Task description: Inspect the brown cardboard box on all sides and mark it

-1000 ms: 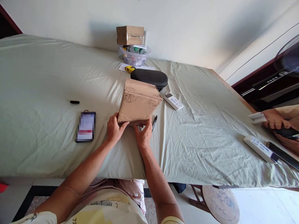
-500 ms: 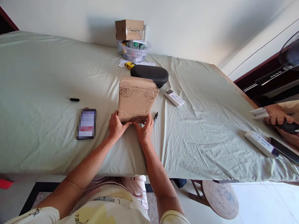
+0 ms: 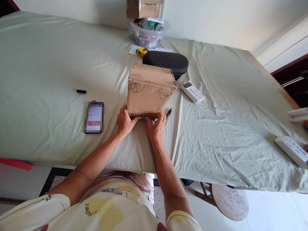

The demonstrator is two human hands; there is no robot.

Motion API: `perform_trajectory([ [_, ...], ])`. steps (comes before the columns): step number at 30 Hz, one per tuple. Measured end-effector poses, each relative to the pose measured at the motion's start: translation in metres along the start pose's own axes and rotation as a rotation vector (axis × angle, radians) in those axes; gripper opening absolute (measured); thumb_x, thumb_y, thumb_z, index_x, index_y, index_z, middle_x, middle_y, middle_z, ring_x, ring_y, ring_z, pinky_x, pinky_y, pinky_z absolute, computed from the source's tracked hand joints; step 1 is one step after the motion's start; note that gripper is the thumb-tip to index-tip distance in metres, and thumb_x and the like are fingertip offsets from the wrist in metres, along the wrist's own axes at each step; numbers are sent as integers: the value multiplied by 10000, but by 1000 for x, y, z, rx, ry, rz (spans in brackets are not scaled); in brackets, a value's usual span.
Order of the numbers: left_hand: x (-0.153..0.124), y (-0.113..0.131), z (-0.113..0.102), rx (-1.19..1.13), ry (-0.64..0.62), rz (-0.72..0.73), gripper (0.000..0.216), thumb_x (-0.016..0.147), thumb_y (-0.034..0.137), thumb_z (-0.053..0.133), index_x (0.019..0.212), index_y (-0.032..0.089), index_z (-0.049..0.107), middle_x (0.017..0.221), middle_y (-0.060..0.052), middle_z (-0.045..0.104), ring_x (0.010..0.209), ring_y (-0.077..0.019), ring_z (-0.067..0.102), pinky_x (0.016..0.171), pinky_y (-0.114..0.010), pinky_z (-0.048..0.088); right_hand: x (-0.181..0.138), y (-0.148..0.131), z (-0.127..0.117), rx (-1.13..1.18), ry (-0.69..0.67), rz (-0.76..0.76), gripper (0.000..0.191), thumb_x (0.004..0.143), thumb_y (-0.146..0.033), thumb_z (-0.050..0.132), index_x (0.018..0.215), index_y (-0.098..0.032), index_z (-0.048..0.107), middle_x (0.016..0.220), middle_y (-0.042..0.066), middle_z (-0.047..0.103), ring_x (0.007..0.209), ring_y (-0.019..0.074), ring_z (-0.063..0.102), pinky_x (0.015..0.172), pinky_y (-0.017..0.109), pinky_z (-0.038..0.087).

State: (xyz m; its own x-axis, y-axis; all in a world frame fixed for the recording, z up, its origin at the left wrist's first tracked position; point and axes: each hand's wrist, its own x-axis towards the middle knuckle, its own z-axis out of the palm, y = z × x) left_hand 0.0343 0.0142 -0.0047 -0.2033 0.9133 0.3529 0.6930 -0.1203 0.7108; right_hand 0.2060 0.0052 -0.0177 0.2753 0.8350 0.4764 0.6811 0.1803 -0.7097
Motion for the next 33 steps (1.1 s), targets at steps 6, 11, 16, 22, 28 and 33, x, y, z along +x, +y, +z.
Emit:
perform_trajectory([
  [6, 2, 0, -1, -11, -23, -16, 863, 778, 402, 942, 1445, 168, 448, 1439, -222, 622, 1371, -373, 625, 1116, -500, 525, 0, 0, 1, 14, -14, 7, 814, 785, -354, 671, 1547, -307, 392, 1163, 69, 573, 946, 214, 598, 683, 340, 572],
  [11, 4, 4, -6, -16, -42, -54, 888, 754, 351, 952, 1452, 146, 443, 1446, -239, 620, 1381, -384, 616, 1122, -514, 521, 0, -5, 0, 13, -13, 9, 774, 779, -334, 628, 1522, -304, 414, 1132, 60, 571, 938, 212, 597, 669, 330, 554],
  [16, 4, 6, -8, -25, -41, -64, 869, 742, 314, 950, 1438, 152, 456, 1439, -233, 632, 1382, -380, 618, 1121, -509, 524, 0, -9, -2, 38, -27, 29, 764, 789, -335, 605, 1529, -297, 420, 1127, 63, 578, 938, 215, 599, 676, 334, 550],
  [22, 4, 5, -10, -26, -48, -80, 862, 742, 269, 930, 1446, 165, 445, 1481, -233, 613, 1412, -375, 605, 1154, -515, 506, -3, -13, -3, 68, -33, 36, 748, 811, -292, 600, 1538, -312, 429, 1136, 61, 588, 949, 212, 621, 692, 336, 568],
  [28, 4, 4, -11, 5, -46, -76, 866, 752, 274, 915, 1461, 162, 431, 1515, -236, 591, 1424, -370, 600, 1154, -513, 502, -3, -12, -3, 63, -22, -17, 719, 824, -240, 597, 1523, -328, 451, 1142, 49, 599, 938, 199, 624, 798, 391, 606],
  [33, 3, 2, -9, 4, -27, -70, 865, 751, 280, 909, 1458, 149, 427, 1500, -247, 600, 1395, -377, 620, 1141, -529, 510, -1, -14, -4, 47, -34, -7, 707, 832, -237, 603, 1520, -316, 462, 1162, 68, 621, 945, 207, 632, 818, 403, 611],
])
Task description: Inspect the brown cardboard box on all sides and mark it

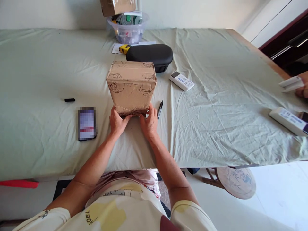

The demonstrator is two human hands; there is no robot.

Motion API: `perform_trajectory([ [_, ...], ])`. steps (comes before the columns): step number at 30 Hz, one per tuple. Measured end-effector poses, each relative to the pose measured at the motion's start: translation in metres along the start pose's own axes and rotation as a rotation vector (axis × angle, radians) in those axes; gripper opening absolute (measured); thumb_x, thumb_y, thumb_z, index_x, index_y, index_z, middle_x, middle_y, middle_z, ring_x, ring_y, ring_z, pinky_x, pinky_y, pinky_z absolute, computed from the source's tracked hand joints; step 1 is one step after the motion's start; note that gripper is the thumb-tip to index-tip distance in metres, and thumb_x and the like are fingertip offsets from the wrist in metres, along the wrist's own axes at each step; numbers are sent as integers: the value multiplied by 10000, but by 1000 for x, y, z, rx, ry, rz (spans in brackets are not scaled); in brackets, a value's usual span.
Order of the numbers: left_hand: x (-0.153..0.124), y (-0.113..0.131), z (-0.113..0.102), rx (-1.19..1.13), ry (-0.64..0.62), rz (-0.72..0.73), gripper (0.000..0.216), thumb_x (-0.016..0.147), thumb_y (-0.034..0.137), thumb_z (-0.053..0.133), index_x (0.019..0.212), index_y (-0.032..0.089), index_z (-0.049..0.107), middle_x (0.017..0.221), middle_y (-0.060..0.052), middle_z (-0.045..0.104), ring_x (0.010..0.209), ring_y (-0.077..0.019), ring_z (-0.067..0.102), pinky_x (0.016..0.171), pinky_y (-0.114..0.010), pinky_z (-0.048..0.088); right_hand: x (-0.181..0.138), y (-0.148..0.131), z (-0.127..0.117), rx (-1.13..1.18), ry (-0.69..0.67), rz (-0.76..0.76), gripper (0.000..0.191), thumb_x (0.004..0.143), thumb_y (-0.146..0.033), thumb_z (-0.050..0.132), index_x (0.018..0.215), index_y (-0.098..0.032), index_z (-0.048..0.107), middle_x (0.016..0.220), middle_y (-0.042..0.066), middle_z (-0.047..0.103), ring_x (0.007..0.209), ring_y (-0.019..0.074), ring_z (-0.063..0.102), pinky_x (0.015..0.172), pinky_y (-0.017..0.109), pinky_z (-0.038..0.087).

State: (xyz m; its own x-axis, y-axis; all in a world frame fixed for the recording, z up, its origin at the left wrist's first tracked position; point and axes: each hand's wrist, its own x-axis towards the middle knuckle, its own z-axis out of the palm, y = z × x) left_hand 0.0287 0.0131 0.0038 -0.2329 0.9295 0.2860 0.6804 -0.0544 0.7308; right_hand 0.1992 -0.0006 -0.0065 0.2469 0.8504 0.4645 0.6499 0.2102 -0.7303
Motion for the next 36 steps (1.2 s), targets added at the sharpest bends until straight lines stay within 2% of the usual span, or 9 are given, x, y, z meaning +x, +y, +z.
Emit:
perform_trajectory([
  [4, 0, -1, 2, -10, 14, 16, 852, 746, 281, 905, 1448, 165, 438, 1493, -238, 608, 1394, -378, 622, 1140, -537, 514, 0, -1, -1, -6, 9, 13, 681, 839, -246, 604, 1505, -316, 480, 1120, 60, 632, 929, 208, 637, 799, 400, 609],
  [12, 0, -3, 3, -14, -4, 5, 865, 758, 320, 890, 1467, 153, 424, 1485, -254, 605, 1380, -390, 635, 1129, -544, 510, 2, -5, -9, 44, -51, 39, 686, 843, -242, 585, 1519, -287, 479, 1205, 87, 655, 964, 218, 674, 825, 409, 604],
  [23, 0, -2, 4, 1, 26, 6, 816, 749, 307, 904, 1423, 149, 470, 1408, -240, 659, 1327, -393, 675, 1073, -529, 547, 0, -1, -5, 79, 1, 45, 627, 846, -264, 601, 1467, -294, 517, 1160, 78, 661, 911, 208, 665, 733, 372, 592],
  [27, -1, -1, 4, -8, 26, -10, 833, 732, 267, 909, 1428, 150, 466, 1416, -243, 655, 1341, -396, 668, 1068, -532, 551, -2, 0, -4, 78, 8, 54, 618, 847, -273, 614, 1458, -304, 528, 1119, 63, 647, 908, 209, 658, 745, 380, 597],
  [32, -1, -1, 3, -22, 22, -15, 826, 734, 275, 912, 1425, 155, 476, 1422, -233, 650, 1348, -392, 662, 1092, -536, 544, -3, -2, -7, 96, -13, 79, 636, 836, -282, 631, 1464, -296, 531, 1114, 65, 647, 923, 220, 660, 741, 388, 602],
  [36, -1, -3, 1, -55, 32, 10, 800, 728, 306, 927, 1392, 171, 502, 1372, -200, 669, 1320, -381, 670, 1091, -518, 544, -1, -5, -11, 101, -25, 92, 636, 823, -272, 629, 1454, -282, 547, 1155, 83, 659, 924, 214, 667, 670, 344, 582],
])
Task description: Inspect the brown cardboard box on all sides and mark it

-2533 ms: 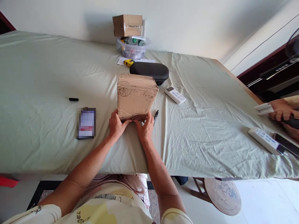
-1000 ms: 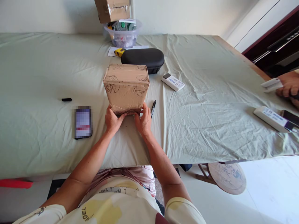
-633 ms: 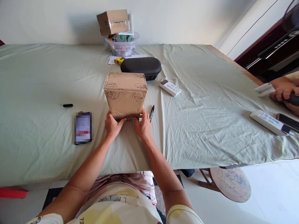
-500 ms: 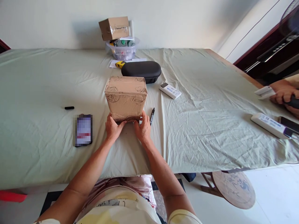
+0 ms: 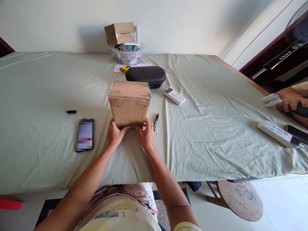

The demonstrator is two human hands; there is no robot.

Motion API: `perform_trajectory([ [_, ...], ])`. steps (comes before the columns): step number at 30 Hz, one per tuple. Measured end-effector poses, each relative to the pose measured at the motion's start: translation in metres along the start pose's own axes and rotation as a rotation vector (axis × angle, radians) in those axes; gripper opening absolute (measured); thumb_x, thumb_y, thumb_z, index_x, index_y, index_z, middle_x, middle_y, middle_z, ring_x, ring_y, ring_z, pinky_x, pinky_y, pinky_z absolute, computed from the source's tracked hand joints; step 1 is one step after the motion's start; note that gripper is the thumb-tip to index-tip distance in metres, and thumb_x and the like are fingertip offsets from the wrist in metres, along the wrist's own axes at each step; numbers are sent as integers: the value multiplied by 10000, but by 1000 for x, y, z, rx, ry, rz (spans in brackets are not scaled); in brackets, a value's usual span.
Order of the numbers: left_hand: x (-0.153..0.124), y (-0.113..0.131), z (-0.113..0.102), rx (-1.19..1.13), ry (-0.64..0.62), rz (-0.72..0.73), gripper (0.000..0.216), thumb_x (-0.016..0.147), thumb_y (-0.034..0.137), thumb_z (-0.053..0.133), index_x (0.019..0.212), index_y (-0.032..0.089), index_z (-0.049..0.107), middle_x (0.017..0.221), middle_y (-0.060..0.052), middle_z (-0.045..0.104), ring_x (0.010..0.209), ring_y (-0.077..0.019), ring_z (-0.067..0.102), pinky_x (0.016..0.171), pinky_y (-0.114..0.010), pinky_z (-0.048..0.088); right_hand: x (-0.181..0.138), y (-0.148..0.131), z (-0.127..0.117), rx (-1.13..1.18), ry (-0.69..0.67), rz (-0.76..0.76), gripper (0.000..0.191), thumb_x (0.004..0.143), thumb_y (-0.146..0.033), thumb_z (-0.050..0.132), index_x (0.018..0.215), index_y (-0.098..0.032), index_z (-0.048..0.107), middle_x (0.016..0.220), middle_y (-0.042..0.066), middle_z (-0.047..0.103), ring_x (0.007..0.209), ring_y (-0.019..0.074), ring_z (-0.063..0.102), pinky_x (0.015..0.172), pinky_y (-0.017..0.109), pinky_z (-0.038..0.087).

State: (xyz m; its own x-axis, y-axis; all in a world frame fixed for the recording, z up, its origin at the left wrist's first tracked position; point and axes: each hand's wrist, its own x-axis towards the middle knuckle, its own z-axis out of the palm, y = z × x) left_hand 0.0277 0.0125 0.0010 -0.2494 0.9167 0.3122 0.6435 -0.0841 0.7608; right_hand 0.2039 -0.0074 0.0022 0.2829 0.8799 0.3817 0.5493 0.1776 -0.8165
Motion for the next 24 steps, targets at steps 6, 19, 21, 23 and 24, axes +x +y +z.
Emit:
perform_trajectory([
  [6, -2, -4, -1, -78, 32, 75, 731, 780, 382, 901, 1375, 202, 517, 1294, -149, 677, 1250, -331, 690, 1065, -475, 558, 4, -2, -6, 48, 53, -18, 489, 849, -289, 629, 1338, -277, 622, 1104, 64, 686, 871, 187, 669, 734, 364, 611],
  [19, -2, -9, 4, -64, 25, 37, 748, 790, 418, 872, 1402, 185, 511, 1353, -182, 678, 1299, -359, 677, 1089, -504, 548, 3, -2, -5, 106, 32, 17, 431, 864, -300, 624, 1292, -257, 632, 1115, 70, 704, 859, 175, 672, 643, 301, 575],
  [21, -2, -8, 4, -67, 16, 28, 751, 786, 416, 872, 1401, 178, 512, 1352, -189, 679, 1296, -365, 679, 1089, -508, 548, 3, -2, -5, 111, 24, 25, 430, 861, -309, 628, 1287, -256, 635, 1122, 72, 704, 865, 176, 673, 647, 302, 575],
  [23, -1, -8, 4, -73, 12, 23, 749, 783, 411, 874, 1397, 178, 514, 1345, -188, 683, 1290, -366, 682, 1088, -510, 548, 3, -2, -6, 119, 19, 32, 434, 857, -316, 636, 1286, -256, 637, 1126, 72, 704, 868, 175, 672, 648, 302, 573],
  [24, -1, -8, 3, -75, 11, 22, 746, 783, 409, 874, 1396, 182, 515, 1344, -185, 684, 1288, -364, 684, 1087, -509, 548, 3, -2, -6, 124, 19, 35, 437, 854, -317, 639, 1287, -256, 637, 1123, 72, 704, 867, 175, 671, 647, 302, 572],
])
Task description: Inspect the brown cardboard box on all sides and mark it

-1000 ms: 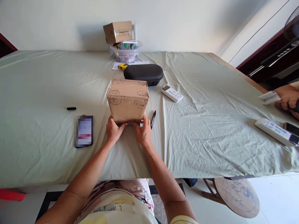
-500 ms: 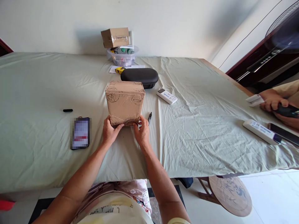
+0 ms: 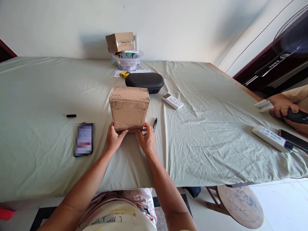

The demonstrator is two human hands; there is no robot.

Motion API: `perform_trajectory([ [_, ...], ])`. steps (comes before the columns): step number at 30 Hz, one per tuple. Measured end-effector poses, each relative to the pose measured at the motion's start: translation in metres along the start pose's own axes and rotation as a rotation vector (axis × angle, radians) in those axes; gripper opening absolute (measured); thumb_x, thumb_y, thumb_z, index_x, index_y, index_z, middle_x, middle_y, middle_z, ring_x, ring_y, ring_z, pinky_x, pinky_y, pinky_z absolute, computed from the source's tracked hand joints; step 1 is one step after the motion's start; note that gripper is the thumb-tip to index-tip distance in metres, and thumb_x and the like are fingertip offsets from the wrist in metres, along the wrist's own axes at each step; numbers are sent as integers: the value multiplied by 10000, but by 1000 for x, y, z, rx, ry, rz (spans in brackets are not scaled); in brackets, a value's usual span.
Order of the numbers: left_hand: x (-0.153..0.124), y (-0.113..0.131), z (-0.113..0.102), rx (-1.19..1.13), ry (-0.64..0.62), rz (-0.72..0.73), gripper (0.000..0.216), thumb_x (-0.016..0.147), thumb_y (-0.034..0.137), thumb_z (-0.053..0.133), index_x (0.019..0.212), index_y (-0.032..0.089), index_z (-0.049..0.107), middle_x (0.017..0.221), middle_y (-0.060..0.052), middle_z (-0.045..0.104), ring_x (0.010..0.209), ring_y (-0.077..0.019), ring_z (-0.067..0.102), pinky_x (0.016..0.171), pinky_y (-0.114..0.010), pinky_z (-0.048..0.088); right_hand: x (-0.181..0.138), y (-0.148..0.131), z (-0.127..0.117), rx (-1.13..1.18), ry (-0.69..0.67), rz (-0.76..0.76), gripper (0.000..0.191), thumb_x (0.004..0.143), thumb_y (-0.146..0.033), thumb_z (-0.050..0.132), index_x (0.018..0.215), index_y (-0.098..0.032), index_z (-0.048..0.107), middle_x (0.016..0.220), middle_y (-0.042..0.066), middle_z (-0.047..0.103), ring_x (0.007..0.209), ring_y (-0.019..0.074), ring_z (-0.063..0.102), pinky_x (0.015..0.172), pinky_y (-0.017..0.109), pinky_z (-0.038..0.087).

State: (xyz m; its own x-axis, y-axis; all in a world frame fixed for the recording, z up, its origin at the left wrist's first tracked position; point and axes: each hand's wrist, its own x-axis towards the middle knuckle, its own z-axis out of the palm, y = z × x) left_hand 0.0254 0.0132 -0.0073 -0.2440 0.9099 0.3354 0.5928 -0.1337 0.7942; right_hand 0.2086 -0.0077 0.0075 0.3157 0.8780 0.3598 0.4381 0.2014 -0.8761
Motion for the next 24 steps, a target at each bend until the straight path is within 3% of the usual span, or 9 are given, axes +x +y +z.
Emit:
perform_trajectory([
  [17, 3, 1, 0, -43, 12, -9, 750, 761, 373, 904, 1389, 178, 545, 1348, -186, 695, 1269, -370, 687, 1063, -511, 552, 5, 3, -5, -28, -42, -9, 481, 843, -311, 672, 1320, -260, 637, 1119, 70, 713, 842, 177, 686, 634, 302, 572],
  [24, -1, 3, 2, -8, 98, 155, 706, 823, 501, 868, 1365, 175, 555, 1277, -179, 695, 1205, -343, 694, 1037, -498, 551, -1, 11, 3, -161, 28, -146, 662, 849, -371, 749, 1468, -272, 536, 1186, 103, 678, 1039, 261, 703, 889, 471, 646],
])
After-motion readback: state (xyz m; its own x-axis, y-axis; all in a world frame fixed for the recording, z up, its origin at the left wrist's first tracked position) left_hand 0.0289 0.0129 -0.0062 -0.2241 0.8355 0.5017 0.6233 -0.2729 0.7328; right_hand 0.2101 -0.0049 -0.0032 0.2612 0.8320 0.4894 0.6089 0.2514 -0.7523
